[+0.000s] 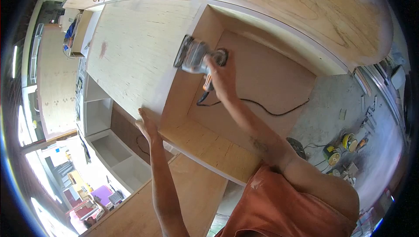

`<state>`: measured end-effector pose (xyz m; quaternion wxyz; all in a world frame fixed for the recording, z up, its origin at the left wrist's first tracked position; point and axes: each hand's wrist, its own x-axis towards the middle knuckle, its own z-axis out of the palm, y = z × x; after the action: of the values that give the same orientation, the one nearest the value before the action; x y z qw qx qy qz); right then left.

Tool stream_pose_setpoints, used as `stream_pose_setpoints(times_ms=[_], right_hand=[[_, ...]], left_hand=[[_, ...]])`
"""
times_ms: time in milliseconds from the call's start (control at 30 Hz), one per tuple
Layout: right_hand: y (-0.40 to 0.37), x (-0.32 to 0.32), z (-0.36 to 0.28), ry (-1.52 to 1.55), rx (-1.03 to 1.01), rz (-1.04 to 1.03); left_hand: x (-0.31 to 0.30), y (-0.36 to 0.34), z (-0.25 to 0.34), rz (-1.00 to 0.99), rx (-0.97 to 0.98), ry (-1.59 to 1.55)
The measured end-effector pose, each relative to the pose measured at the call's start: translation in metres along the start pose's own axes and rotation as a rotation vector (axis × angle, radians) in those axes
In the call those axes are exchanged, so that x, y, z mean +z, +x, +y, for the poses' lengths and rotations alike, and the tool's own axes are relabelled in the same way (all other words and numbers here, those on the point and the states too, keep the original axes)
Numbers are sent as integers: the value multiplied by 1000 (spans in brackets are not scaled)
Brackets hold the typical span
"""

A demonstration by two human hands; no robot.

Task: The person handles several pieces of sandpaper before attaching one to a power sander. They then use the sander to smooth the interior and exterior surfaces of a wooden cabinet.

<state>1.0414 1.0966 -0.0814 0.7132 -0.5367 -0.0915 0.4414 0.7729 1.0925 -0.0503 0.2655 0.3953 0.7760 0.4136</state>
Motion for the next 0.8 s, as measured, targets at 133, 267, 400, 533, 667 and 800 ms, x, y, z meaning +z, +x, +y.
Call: stream_pose_setpoints(times_ms=[133, 267, 400, 533, 667, 800], right_hand=[[-12, 5, 26, -239, -395, 32], [9, -2, 20, -141, -183, 17], [57, -5, -4, -85, -217, 42], [80, -8, -28, 22, -148, 94], [74, -9, -17, 83, -55, 97], [28, -4, 1, 45, -16, 76]], left_hand=[[-4, 2, 0, -12, -27, 57], [-8, -1, 7, -106, -71, 52], [-13, 13, -19, -120, -63, -36], [-4, -1, -4, -4, -79, 19], [-7, 16, -25, -72, -54, -83], [-11, 16, -20, -144, -110, -70]])
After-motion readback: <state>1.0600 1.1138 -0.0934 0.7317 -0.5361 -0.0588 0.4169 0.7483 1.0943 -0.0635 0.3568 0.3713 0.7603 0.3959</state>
